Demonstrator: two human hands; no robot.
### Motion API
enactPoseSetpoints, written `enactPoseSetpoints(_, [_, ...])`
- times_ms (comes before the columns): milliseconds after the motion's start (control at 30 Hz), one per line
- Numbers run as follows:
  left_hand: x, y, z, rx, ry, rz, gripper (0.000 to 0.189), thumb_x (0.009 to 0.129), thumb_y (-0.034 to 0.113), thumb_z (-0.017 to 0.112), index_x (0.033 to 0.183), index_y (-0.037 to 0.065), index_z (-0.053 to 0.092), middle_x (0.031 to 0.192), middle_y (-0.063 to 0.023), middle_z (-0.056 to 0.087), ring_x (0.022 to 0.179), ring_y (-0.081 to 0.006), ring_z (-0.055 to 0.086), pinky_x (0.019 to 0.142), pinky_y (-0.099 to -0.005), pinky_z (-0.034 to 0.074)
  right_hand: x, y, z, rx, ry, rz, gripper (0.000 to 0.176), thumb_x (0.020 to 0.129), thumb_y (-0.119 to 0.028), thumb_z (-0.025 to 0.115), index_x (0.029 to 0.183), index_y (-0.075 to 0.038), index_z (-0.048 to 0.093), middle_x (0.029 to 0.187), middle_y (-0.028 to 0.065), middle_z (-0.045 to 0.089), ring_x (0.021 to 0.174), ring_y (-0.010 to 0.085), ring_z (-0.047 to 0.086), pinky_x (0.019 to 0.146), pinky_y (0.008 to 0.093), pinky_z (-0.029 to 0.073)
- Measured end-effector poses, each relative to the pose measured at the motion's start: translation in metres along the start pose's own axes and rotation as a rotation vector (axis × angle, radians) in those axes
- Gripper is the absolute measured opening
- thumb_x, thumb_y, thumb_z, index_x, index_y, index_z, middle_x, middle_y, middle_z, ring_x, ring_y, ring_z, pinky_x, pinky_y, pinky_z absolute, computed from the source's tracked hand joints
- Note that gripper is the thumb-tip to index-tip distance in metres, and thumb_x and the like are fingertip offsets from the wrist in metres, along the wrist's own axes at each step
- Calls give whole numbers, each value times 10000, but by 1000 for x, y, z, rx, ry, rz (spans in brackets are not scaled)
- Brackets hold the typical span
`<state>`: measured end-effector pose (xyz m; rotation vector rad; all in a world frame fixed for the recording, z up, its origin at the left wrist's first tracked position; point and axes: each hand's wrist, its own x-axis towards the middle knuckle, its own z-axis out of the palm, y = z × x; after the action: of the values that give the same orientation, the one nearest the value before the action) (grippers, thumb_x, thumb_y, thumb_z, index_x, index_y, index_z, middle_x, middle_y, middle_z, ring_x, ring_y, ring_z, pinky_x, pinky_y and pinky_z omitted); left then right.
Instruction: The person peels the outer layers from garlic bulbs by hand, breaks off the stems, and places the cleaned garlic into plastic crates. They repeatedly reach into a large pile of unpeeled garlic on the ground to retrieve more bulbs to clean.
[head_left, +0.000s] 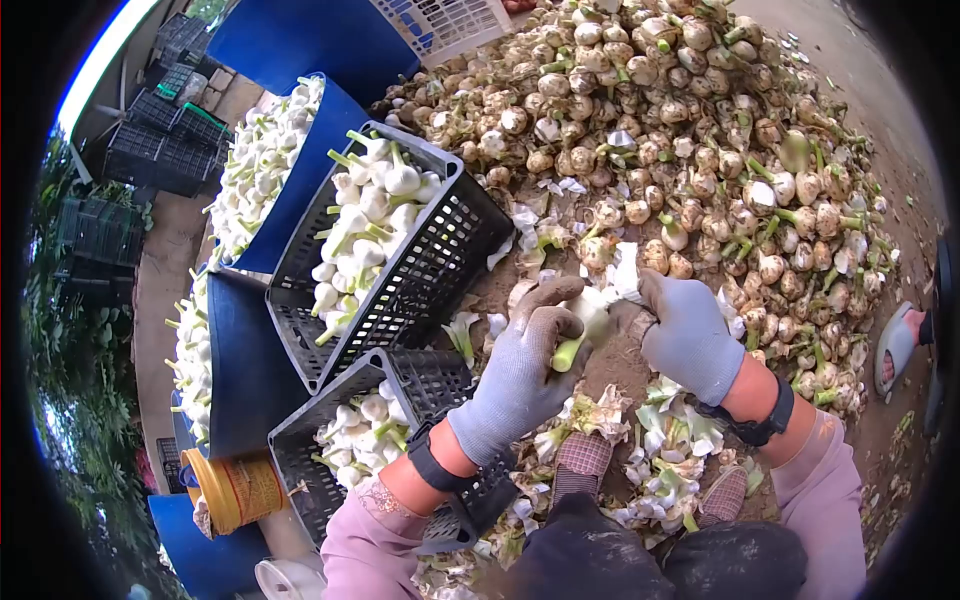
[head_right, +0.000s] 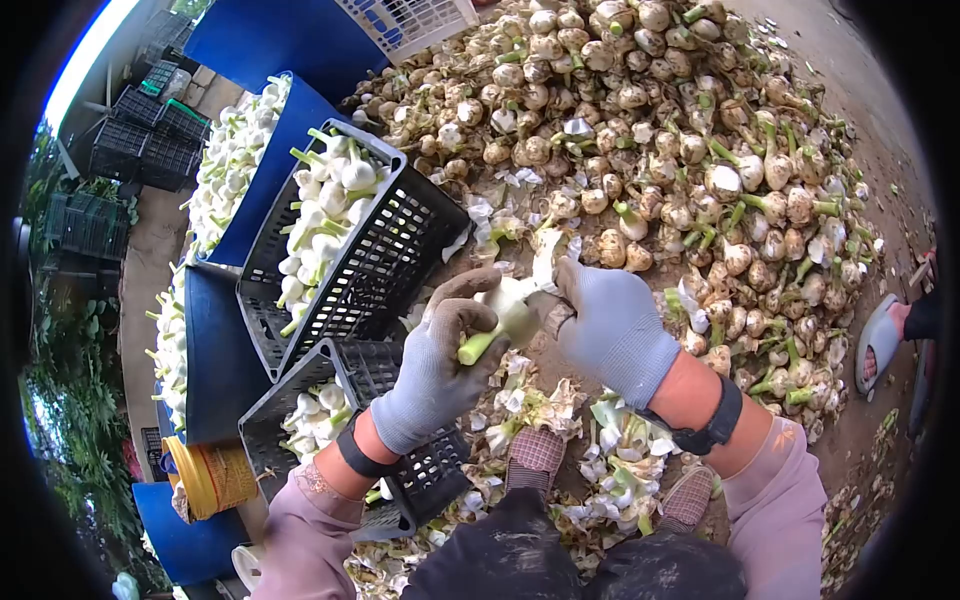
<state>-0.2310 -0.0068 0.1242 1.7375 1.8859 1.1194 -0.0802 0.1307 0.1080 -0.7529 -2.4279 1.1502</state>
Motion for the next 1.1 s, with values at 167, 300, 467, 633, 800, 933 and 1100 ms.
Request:
enactPoseSetpoints(167, [-5, -10, -45, -711, 87, -427, 190, 827, -13, 598, 961, 44, 475, 1154, -184, 562, 1089, -246, 562, 953, -359, 451, 12, 24, 1, -299, 78, 14, 271, 841, -263, 653, 816, -17, 542, 670, 217, 570, 655, 411, 591, 549, 458, 454])
enactPoseSetpoints(300, [2, -58, -128, -651, 595, -352, 139, 897, -86, 422, 921, 35, 486, 1033, -136, 610, 961, -319, 648, 874, -432, 551, -6, 60, -6, -424, -22, 112, 215, 870, -198, 625, 889, 8, 565, 682, 172, 611, 605, 328, 625, 537, 403, 485])
enactPoseSetpoints(467, [20, -75, -152, -261, 507, -534, 175, 936, 43, 534, 1099, -20, 544, 1039, -96, 606, 928, -163, 630, 834, -277, 517, -45, 69, -13, 534, -147, 573, 273, 919, -117, 562, 1125, 63, 569, 885, 77, 643, 750, 107, 592, 650, 277, 508])
enactPoseSetpoints(633, [42, -85, -55, -39, -228, -521, 267, 839, 40, 632, 1097, -4, 578, 955, -100, 625, 848, -159, 618, 792, -271, 492, -62, 52, -41, 750, -326, 675, 326, 928, -167, 592, 1189, 27, 568, 1051, 49, 659, 931, 97, 576, 838, 283, 465])
enactPoseSetpoints(800, [83, -132, 49, 135, -254, -204, 434, 749, 141, 713, 1142, 31, 563, 1031, -214, 610, 956, -354, 614, 824, -403, 498, -80, 42, -56, 257, -544, 536, 422, 867, -140, 633, 1250, -1, 523, 1017, 120, 669, 900, 193, 637, 802, 325, 493])
enactPoseSetpoints(933, [94, -119, 126, 336, -454, -220, 544, 730, 221, 750, 1215, 78, 549, 1170, -194, 551, 983, -352, 615, 812, -425, 513, -90, 57, -47, -508, -410, 205, 380, 770, -139, 665, 1125, -46, 564, 813, 139, 600, 765, 324, 591, 681, 443, 454])
enactPoseSetpoints(1100, [68, -140, 207, 525, -647, -186, 587, 808, 186, 660, 1344, 135, 426, 1260, -237, 469, 958, -405, 608, 751, -461, 530, -105, 70, -34, -424, -243, 128, 224, 765, -125, 643, 979, -95, 586, 773, 104, 596, 752, 307, 578, 673, 424, 439])
